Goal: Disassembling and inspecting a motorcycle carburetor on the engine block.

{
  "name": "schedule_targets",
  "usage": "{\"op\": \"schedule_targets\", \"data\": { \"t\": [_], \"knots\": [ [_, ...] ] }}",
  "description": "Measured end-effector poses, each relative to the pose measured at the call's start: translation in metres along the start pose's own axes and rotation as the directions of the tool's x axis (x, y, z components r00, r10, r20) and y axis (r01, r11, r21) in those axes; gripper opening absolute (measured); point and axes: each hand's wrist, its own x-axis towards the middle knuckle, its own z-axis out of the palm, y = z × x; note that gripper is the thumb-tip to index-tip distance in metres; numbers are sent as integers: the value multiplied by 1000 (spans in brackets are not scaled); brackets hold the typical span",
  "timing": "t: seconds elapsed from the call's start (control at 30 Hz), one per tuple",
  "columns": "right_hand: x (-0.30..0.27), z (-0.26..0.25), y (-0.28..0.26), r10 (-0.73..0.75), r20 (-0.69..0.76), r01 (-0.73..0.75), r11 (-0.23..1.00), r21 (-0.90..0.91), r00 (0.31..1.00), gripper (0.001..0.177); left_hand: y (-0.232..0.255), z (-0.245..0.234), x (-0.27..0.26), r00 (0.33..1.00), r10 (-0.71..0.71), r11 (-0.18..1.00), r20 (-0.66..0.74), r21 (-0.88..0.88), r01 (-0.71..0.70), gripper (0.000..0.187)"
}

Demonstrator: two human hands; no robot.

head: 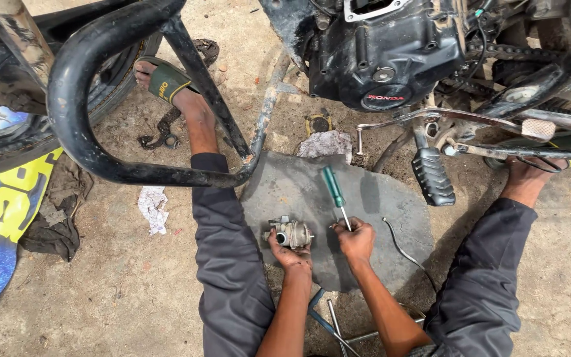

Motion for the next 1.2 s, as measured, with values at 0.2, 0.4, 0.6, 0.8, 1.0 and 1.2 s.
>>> {"op": "schedule_targets", "data": {
  "t": [0.2, 0.4, 0.6, 0.8, 1.0, 1.2],
  "knots": [
    [23, 37, -57, -119, 225, 180, 944, -278, 967, 23, 0, -2, -1, 1000, 11, 1000, -27, 24, -10, 55],
    [36, 61, -66, -55, 269, 138, 943, -302, 962, 23, 8, -3, -7, 1000, -28, 999, 2, 34, 28, 52],
    [64, 58, -13, -343, 194, 375, 911, -168, 919, 21, 13, 8, -17, 998, -55, 997, -4, 53, 55, 48],
    [28, -17, -13, -79, 177, 74, 997, 35, 981, 10, 6, 7, -18, 998, -45, 999, 33, 27, 44, 50],
    [-44, -61, 22, 206, 267, -292, 894, 340, 941, 16, 2, 2, -22, 998, -38, 999, 40, 6, 38, 61],
    [-62, -72, -11, 224, 258, -273, 946, 173, 940, 24, 5, 29, -69, 989, -147, 989, 27, 29, 146, 72]
  ]
}}
